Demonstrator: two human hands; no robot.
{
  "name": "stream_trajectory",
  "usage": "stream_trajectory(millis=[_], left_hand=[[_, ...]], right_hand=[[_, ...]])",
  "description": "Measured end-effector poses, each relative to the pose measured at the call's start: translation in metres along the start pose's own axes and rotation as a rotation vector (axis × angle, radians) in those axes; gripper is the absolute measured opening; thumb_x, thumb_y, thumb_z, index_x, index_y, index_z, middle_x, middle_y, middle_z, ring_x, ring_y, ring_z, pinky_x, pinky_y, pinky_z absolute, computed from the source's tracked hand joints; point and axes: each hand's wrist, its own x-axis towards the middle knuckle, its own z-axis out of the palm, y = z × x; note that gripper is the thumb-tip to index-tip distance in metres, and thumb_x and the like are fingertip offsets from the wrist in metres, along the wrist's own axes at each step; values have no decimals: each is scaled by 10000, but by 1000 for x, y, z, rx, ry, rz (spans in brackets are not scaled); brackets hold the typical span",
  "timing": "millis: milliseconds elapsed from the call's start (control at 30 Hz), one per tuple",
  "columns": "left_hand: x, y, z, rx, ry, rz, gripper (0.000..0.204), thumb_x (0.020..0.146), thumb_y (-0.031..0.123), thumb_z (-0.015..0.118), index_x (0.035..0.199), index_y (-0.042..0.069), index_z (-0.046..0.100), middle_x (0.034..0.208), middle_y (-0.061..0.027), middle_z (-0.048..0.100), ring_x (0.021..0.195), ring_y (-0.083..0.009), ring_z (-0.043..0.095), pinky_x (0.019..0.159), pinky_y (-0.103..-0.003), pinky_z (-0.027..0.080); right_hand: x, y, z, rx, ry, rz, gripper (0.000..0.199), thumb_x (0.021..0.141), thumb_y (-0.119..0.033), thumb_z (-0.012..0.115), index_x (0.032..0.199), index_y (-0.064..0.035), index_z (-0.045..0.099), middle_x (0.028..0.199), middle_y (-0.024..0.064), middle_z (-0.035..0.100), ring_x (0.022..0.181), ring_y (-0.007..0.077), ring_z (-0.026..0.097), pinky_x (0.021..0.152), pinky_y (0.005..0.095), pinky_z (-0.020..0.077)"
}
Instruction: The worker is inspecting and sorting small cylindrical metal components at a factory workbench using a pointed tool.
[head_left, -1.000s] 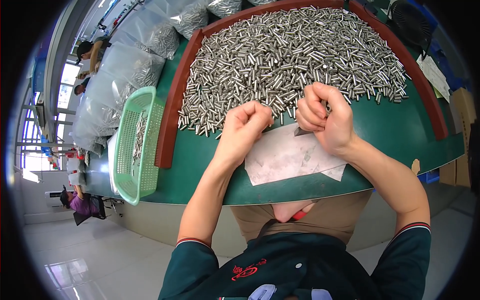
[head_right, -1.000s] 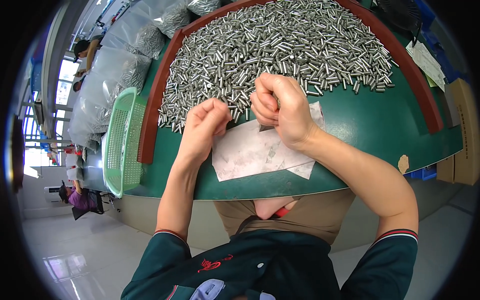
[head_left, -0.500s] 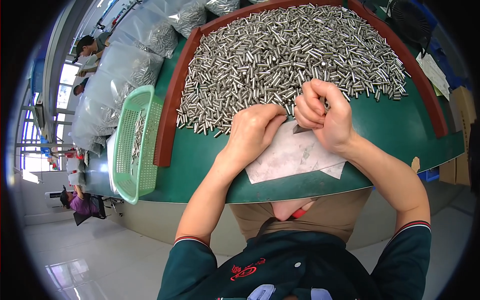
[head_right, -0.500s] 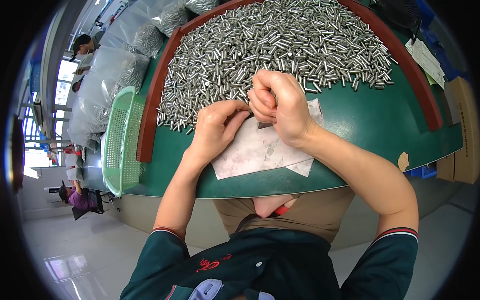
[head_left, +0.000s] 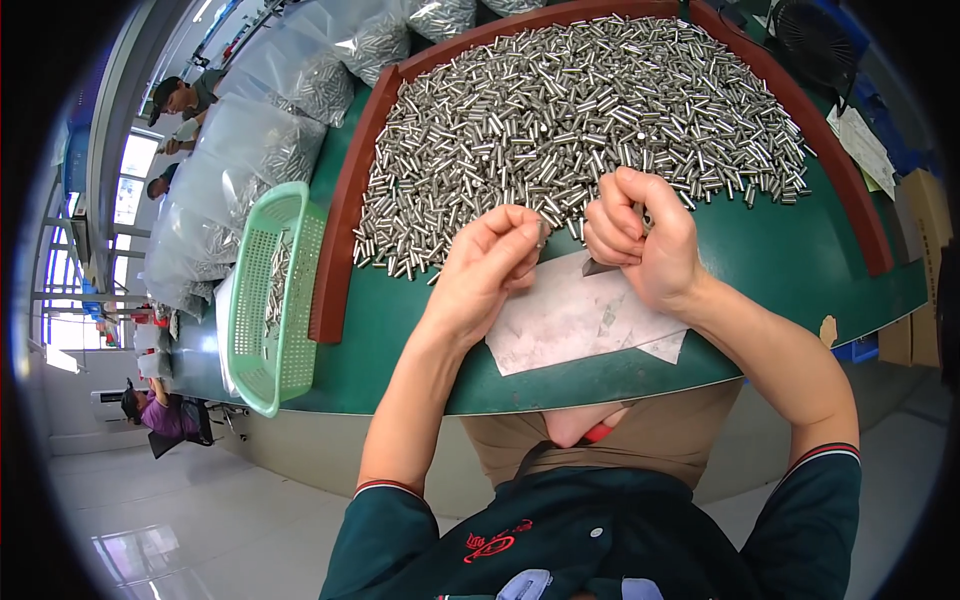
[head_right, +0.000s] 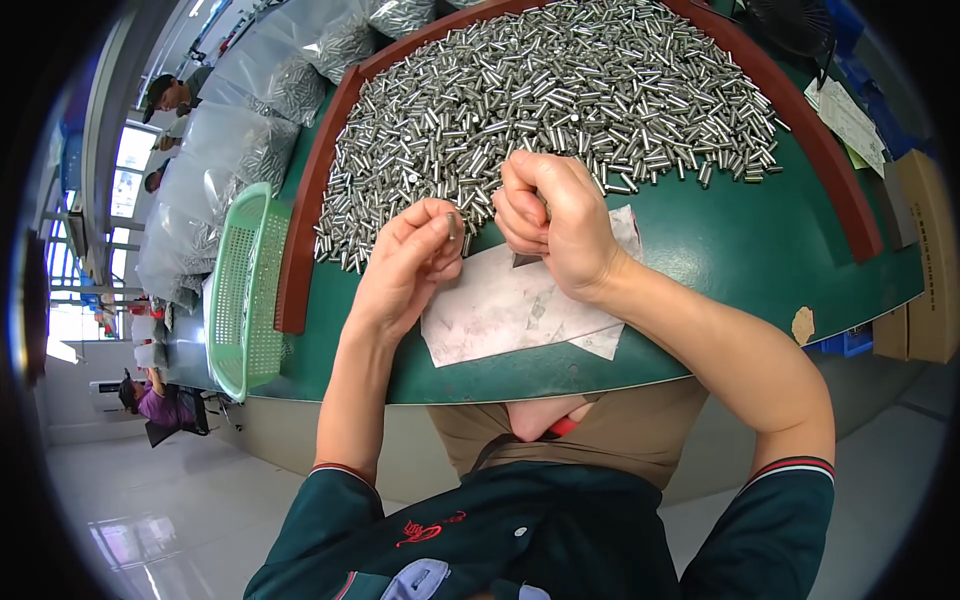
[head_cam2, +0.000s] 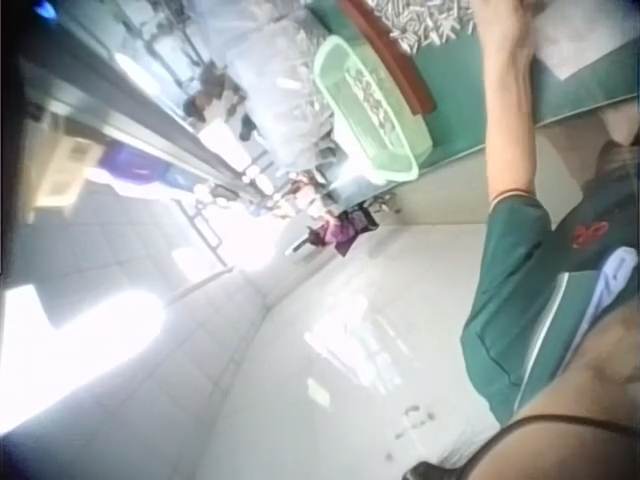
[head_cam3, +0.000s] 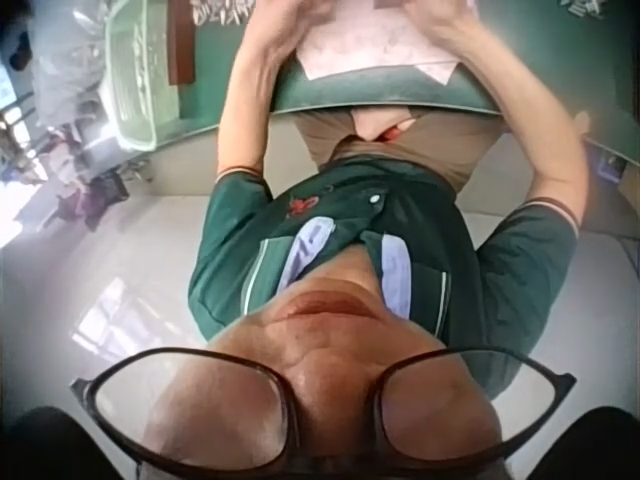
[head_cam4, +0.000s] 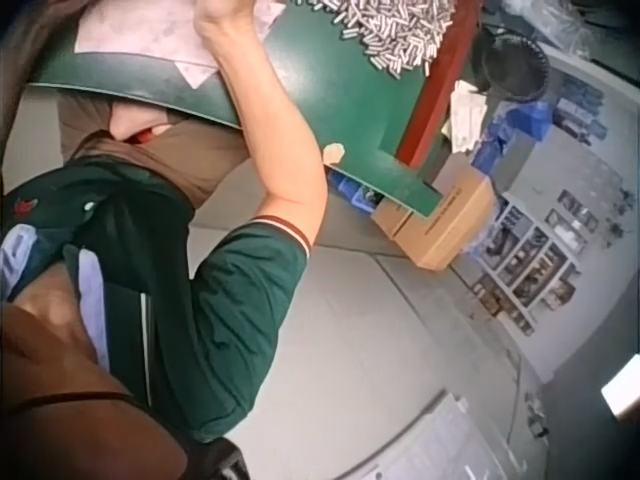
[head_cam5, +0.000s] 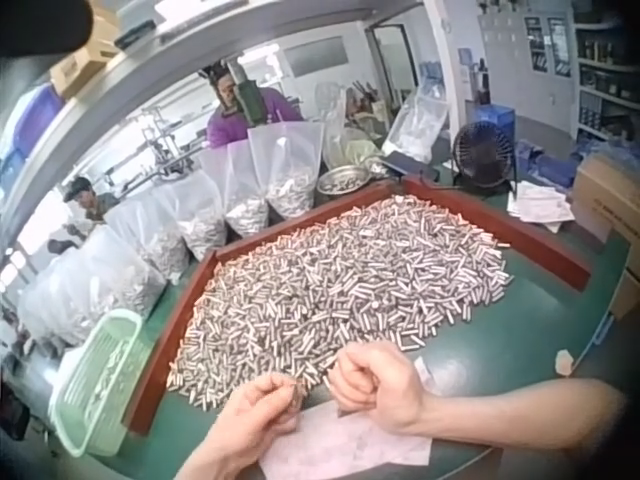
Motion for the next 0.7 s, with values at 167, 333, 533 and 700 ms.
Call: stream_trajectory(millis=[167, 333, 533, 700], left_hand=[[1, 3, -13, -278, -40, -101, 128, 848, 138, 527, 889, 16, 518, 751, -21, 485, 579, -42, 364, 459, -154, 298], [1, 5, -11, -286, 46, -126, 166, 850, 124, 518, 936, -18, 518, 756, -28, 492, 584, -52, 385, 468, -157, 316], [0, 4, -13, -295, 114, -91, 202, 874, 175, 468, 937, -10, 520, 779, -76, 547, 608, -93, 446, 505, -197, 370], [-1, 5, -15, -140, 108, 11, 217, 895, 206, 441, 956, 8, 506, 725, -73, 528, 562, -105, 441, 485, -204, 364]], right_hand=[[0, -1, 2, 0, 11, 22, 382, 858, -272, 320, 511, -122, 269, 410, -26, 227, 383, 76, 164, 389, 232, 160], [1, -1, 2, -4, 31, 31, 387, 856, -268, 318, 501, -125, 264, 407, -25, 224, 380, 76, 165, 387, 233, 158], [2, -1, 1, 7, 35, 33, 388, 859, -265, 312, 500, -125, 265, 405, -26, 227, 378, 76, 167, 387, 235, 161], [2, 1, 0, 51, 21, 4, 368, 861, -214, 311, 510, -110, 277, 409, -23, 246, 366, 61, 179, 365, 223, 147]])
